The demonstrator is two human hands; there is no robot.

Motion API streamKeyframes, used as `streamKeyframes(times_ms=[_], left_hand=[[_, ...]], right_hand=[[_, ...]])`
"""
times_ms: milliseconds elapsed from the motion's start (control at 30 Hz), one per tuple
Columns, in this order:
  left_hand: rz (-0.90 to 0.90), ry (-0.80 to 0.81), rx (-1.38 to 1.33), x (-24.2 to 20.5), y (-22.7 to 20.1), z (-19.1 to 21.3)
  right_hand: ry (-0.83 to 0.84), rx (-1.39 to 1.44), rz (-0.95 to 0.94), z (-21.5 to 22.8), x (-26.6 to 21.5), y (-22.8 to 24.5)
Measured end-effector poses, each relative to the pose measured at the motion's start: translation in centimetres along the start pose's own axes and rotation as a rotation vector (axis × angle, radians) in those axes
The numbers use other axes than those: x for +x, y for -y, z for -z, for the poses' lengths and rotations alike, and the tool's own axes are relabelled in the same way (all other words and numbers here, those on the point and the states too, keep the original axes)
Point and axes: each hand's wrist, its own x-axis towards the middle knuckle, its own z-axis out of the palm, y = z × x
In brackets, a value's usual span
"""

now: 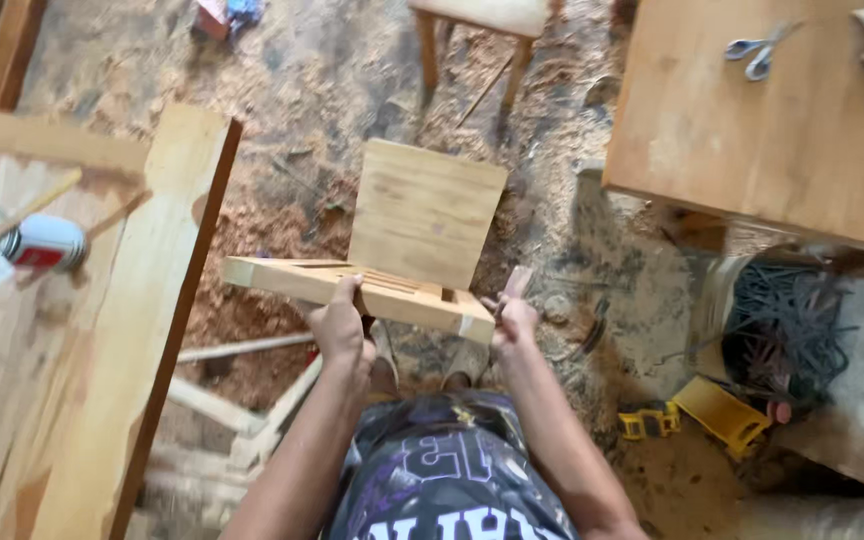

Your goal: The person assembles a wooden chair by fitting the backrest slats and seat pieces together by hand, using a small wooden block to tap components into place.

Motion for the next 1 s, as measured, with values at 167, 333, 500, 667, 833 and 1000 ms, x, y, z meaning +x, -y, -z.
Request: streamKeyframes(times_ms=[167,333,500,667,833,1000], left_hand=[[0.048,-0.095,0.004,-2.6,0.6,3.3],[-0.088,-0.053,-0.237,-5.2,3.6,7.8],[-0.099,-0.055,-0.353,-8.1,6.4,12.6],[-0.116,-0.066,-0.316,-10.6,8.4,16.2],[-0.093,-0.03,-0.323,-13.0,10.2,19.4],[0.141,-0.238,-0.524,-15.6,14.0,23.6]], right_hand=[[0.328,-0.352,0.153,-0.7,-2.8,0.2],[0.352,-0.879,0.125,0.1,-9.7,3.0],[0.314,-1.004,0.119,3.1,-10.8,4.9],[0.403,-1.149,0.32,7.6,-6.3,2.9],[0.655,-1.259,0.847,8.7,-10.3,0.5],[0.549,-1.593,1.083,9.1,-21.1,-3.8]])
